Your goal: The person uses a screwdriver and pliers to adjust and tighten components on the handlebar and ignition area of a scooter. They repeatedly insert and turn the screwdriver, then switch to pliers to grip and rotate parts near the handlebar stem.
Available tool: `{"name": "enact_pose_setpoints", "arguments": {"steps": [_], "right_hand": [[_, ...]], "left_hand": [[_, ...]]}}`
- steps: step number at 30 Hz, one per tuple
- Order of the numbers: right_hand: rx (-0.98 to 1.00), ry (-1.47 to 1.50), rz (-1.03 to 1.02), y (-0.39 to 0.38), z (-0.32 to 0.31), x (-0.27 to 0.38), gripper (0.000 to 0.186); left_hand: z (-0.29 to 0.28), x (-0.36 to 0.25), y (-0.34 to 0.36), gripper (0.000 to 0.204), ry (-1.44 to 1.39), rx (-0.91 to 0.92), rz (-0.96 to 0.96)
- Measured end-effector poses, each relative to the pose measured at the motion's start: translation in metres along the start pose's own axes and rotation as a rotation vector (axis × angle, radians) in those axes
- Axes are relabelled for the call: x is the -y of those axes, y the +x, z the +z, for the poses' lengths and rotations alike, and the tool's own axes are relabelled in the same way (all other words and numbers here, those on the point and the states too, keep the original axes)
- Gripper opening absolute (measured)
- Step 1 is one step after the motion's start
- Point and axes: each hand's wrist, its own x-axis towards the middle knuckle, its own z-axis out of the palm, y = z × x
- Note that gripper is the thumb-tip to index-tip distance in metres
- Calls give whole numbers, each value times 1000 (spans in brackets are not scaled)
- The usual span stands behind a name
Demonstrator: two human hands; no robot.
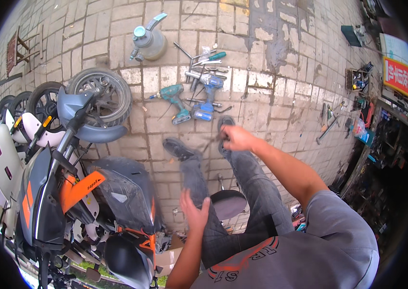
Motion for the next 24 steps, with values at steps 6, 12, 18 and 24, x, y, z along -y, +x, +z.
{"name": "enact_pose_setpoints", "arguments": {"steps": [6, 12, 18, 24], "right_hand": [[583, 630, -24, -47, 24, 86, 36], [-273, 405, 396, 128, 62, -61, 39], [-351, 730, 508, 287, 65, -102, 46], [-695, 91, 317, 244, 80, -94, 30]], "left_hand": [[28, -29, 46, 31, -1055, 252, -423], [76, 17, 35, 19, -1260, 130, -683], [81, 24, 74, 15, -1330, 248, -636], [88, 33, 72, 19, -1327, 136, -755]]}}
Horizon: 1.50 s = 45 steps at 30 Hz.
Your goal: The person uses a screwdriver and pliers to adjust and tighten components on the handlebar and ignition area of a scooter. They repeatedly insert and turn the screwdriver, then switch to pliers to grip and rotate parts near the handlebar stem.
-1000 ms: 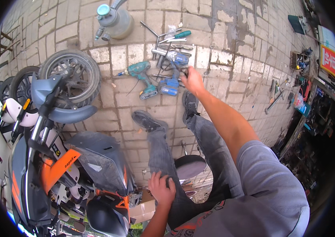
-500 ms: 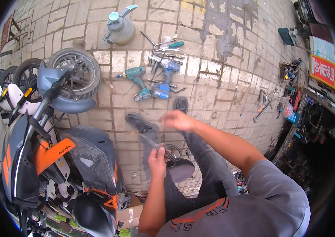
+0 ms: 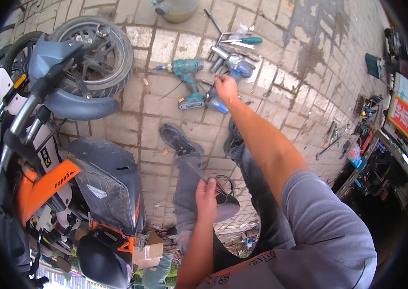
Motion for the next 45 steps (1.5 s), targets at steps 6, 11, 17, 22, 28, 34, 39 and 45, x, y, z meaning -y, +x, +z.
{"name": "enact_pose_setpoints", "arguments": {"steps": [6, 11, 17, 22, 28, 34, 39, 45], "right_hand": [[183, 131, 188, -99, -130, 32, 15], [377, -212, 169, -170, -213, 62, 28], [797, -986, -426, -240, -249, 126, 16], [1067, -1353, -998, -403, -216, 218, 30], [2232, -737, -863, -684, -184, 279, 49], [2069, -450, -622, -709, -145, 361, 39], [1927, -83, 73, -687, -155, 442, 45], [1659, 521, 235, -697, -200, 480, 39]], "left_hand": [[-10, 16, -57, 21, 33, -25, 12], [-19, -9, -185, 25, 24, -6, 95], [-25, 16, -343, 26, -74, -116, 356], [-24, 44, -441, 30, -409, -310, 579], [-68, 35, -567, 27, -378, -143, 899], [-174, -27, -604, 24, -432, -125, 976], [-259, -92, -549, 22, -569, -157, 1029], [-277, -184, -496, 23, -372, 14, 933]]}}
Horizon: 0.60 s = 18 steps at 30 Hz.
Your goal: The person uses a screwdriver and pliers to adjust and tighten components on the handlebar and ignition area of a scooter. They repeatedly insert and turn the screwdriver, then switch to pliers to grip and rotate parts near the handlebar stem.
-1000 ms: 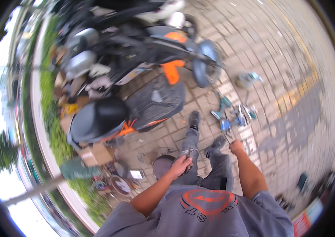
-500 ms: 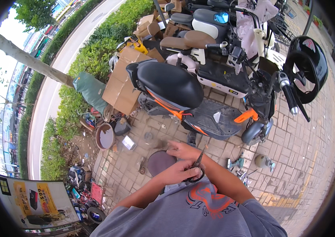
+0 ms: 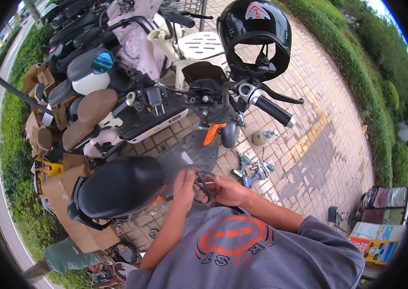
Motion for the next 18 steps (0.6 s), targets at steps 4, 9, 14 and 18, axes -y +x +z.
{"name": "enact_pose_setpoints", "arguments": {"steps": [4, 9, 14, 18], "right_hand": [[-162, -172, -109, -9, -13, 25, 37], [-407, -542, -260, 23, -9, 73, 38], [-566, -310, -213, 65, -23, 108, 32], [-630, -220, -214, 81, -9, 131, 13]], "left_hand": [[9, 21, 56, 28, 55, 260, -185], [19, 8, 118, 35, 223, 160, -209], [-13, 30, 183, 37, 539, -126, -94], [-22, 88, 234, 41, 679, -171, 201]]}}
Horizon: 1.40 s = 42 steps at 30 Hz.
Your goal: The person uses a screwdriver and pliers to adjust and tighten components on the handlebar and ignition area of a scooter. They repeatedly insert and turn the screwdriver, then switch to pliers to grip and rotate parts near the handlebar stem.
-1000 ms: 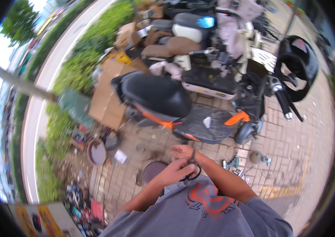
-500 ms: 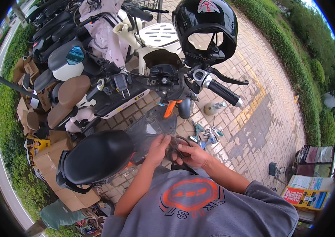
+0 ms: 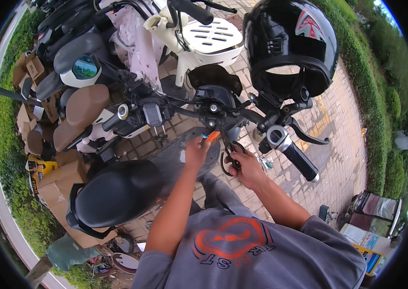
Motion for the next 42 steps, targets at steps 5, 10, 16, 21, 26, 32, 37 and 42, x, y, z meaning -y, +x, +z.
{"name": "enact_pose_setpoints", "arguments": {"steps": [5, 10, 16, 21, 26, 32, 37, 42], "right_hand": [[-73, -6, 14, 5, 28, 17, 25], [-56, -12, 22, 11, 48, 37, 56], [-139, -17, 48, 25, 74, 52, 64], [-280, 53, 111, 46, 85, 57, 48], [-360, 138, 129, 73, 93, 62, 33], [-407, 196, 167, 99, 88, 67, 15], [-505, 271, 156, 112, 99, 61, 15], [-494, 385, 44, 120, 120, 31, 11]], "left_hand": [[26, -26, 24, 39, 118, -80, 153], [37, -30, 32, 18, 117, -160, 164], [44, -31, 44, 14, -162, -148, 0], [38, -48, 38, 16, -307, -86, -203], [41, -46, 37, 16, -383, -42, -227], [38, -50, 38, 17, -472, -45, -250], [38, -47, 37, 22, -601, 2, -273], [60, -29, 33, 26, -1038, -2, -296]]}}
